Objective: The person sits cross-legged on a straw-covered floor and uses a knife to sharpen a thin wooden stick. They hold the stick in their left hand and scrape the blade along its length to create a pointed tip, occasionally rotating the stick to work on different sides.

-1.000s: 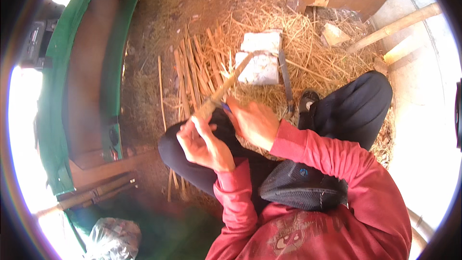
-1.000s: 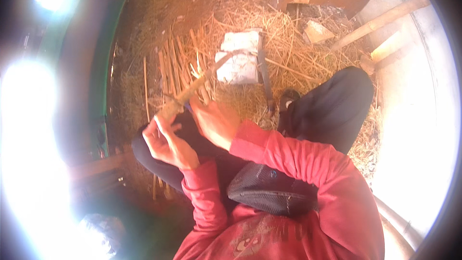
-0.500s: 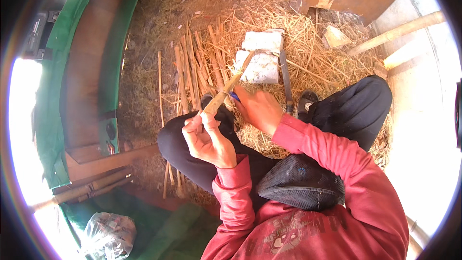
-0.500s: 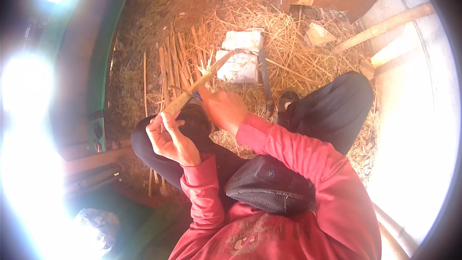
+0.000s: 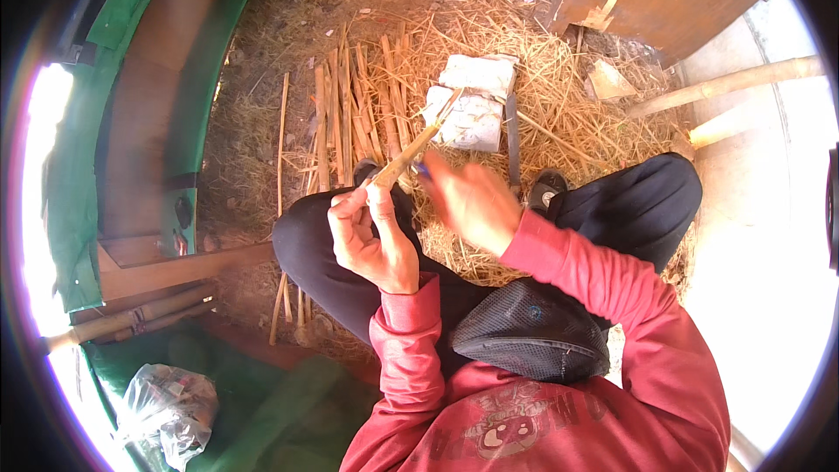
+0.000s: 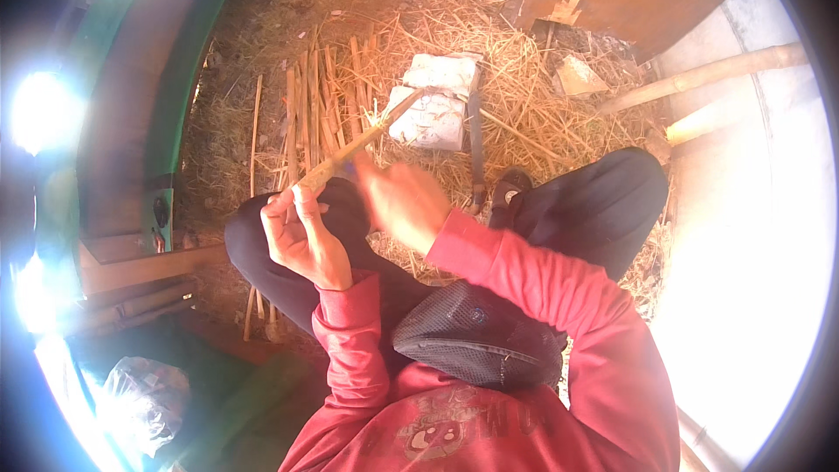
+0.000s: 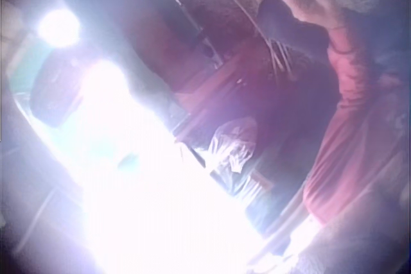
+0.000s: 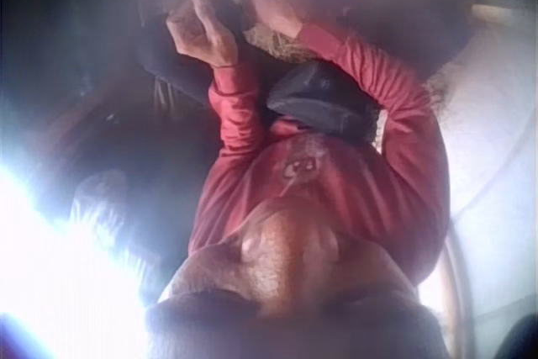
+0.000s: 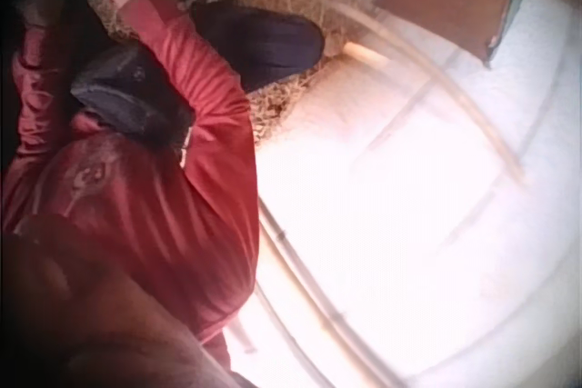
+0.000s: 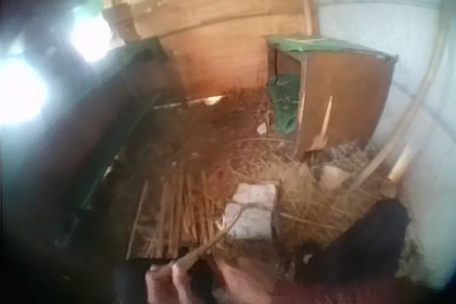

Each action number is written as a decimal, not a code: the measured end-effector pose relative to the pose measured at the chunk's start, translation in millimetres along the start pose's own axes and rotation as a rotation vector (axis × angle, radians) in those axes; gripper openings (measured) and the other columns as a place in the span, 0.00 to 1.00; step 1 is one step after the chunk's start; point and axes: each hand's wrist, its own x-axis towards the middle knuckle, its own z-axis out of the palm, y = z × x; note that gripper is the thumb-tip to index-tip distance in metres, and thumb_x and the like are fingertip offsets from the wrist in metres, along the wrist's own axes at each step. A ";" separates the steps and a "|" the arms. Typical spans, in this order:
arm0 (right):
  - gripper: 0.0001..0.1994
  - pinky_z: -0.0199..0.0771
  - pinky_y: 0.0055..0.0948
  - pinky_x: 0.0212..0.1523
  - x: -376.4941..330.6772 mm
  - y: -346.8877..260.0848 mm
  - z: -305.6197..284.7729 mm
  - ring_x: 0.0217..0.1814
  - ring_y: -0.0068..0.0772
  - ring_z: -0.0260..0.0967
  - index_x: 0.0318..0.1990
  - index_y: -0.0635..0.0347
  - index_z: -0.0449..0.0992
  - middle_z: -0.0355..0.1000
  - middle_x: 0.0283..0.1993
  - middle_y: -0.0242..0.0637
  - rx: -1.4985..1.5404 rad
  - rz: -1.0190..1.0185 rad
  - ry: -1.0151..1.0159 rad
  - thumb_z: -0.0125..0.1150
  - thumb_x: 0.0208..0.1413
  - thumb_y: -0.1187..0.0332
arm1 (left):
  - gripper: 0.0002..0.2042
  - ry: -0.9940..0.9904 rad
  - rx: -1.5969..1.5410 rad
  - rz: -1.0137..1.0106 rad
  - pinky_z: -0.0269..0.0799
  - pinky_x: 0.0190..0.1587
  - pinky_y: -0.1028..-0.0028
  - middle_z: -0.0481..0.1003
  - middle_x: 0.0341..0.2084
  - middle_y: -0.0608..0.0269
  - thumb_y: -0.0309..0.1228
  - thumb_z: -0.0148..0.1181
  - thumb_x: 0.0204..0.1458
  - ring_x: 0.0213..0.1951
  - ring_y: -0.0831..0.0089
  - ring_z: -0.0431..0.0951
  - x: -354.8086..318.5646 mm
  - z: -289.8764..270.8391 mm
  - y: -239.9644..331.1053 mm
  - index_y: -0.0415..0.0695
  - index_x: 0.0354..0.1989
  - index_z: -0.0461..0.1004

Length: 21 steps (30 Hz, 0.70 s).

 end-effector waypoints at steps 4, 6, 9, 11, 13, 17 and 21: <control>0.11 0.72 0.57 0.27 6.8 43.3 27.9 0.23 0.63 0.74 0.47 0.63 0.68 0.71 0.20 0.57 -0.121 0.204 0.057 0.57 0.63 0.67 | 0.05 -0.008 -0.040 0.014 0.73 0.33 0.79 0.73 0.38 0.57 0.24 0.60 0.62 0.36 0.72 0.80 -1.1 3.0 5.0 0.36 0.40 0.71; 0.11 0.73 0.58 0.28 10.1 57.4 20.5 0.24 0.63 0.74 0.47 0.63 0.69 0.72 0.21 0.58 -0.098 0.233 0.053 0.57 0.63 0.67 | 0.04 -0.049 -0.021 0.063 0.72 0.33 0.80 0.73 0.37 0.58 0.23 0.60 0.61 0.36 0.75 0.77 -2.2 1.7 3.0 0.36 0.40 0.72; 0.10 0.72 0.57 0.27 -2.3 0.1 2.3 0.24 0.63 0.74 0.46 0.63 0.69 0.72 0.22 0.58 0.029 0.054 0.016 0.57 0.63 0.66 | 0.04 -0.028 0.011 0.008 0.73 0.33 0.80 0.73 0.37 0.59 0.22 0.60 0.61 0.37 0.74 0.77 1.8 -2.1 6.2 0.36 0.41 0.73; 0.11 0.71 0.57 0.25 -5.4 -5.8 6.8 0.25 0.64 0.73 0.45 0.63 0.69 0.71 0.21 0.58 0.072 0.046 0.059 0.57 0.64 0.66 | 0.04 -0.047 0.009 0.038 0.74 0.38 0.78 0.73 0.38 0.58 0.21 0.59 0.61 0.40 0.73 0.77 1.2 -2.1 6.1 0.34 0.42 0.73; 0.11 0.70 0.57 0.24 -0.8 7.6 9.6 0.24 0.65 0.72 0.45 0.63 0.68 0.71 0.20 0.58 -0.060 0.153 0.037 0.57 0.64 0.65 | 0.04 -0.067 0.002 0.016 0.78 0.47 0.74 0.73 0.40 0.54 0.18 0.59 0.61 0.44 0.70 0.77 2.7 -3.0 10.2 0.33 0.42 0.71; 0.12 0.70 0.58 0.24 1.9 -6.5 1.1 0.24 0.65 0.72 0.47 0.63 0.68 0.70 0.19 0.58 -0.051 0.064 0.014 0.58 0.63 0.65 | 0.04 -0.008 0.011 -0.032 0.72 0.35 0.79 0.74 0.39 0.60 0.23 0.59 0.62 0.38 0.75 0.75 7.5 -6.0 3.8 0.36 0.42 0.74; 0.11 0.71 0.57 0.24 -7.5 4.5 10.9 0.23 0.65 0.72 0.45 0.63 0.68 0.69 0.17 0.57 -0.099 0.166 0.003 0.56 0.64 0.65 | 0.06 -0.039 -0.019 0.015 0.72 0.34 0.79 0.74 0.40 0.59 0.26 0.59 0.63 0.36 0.76 0.75 2.8 -4.2 4.9 0.35 0.42 0.73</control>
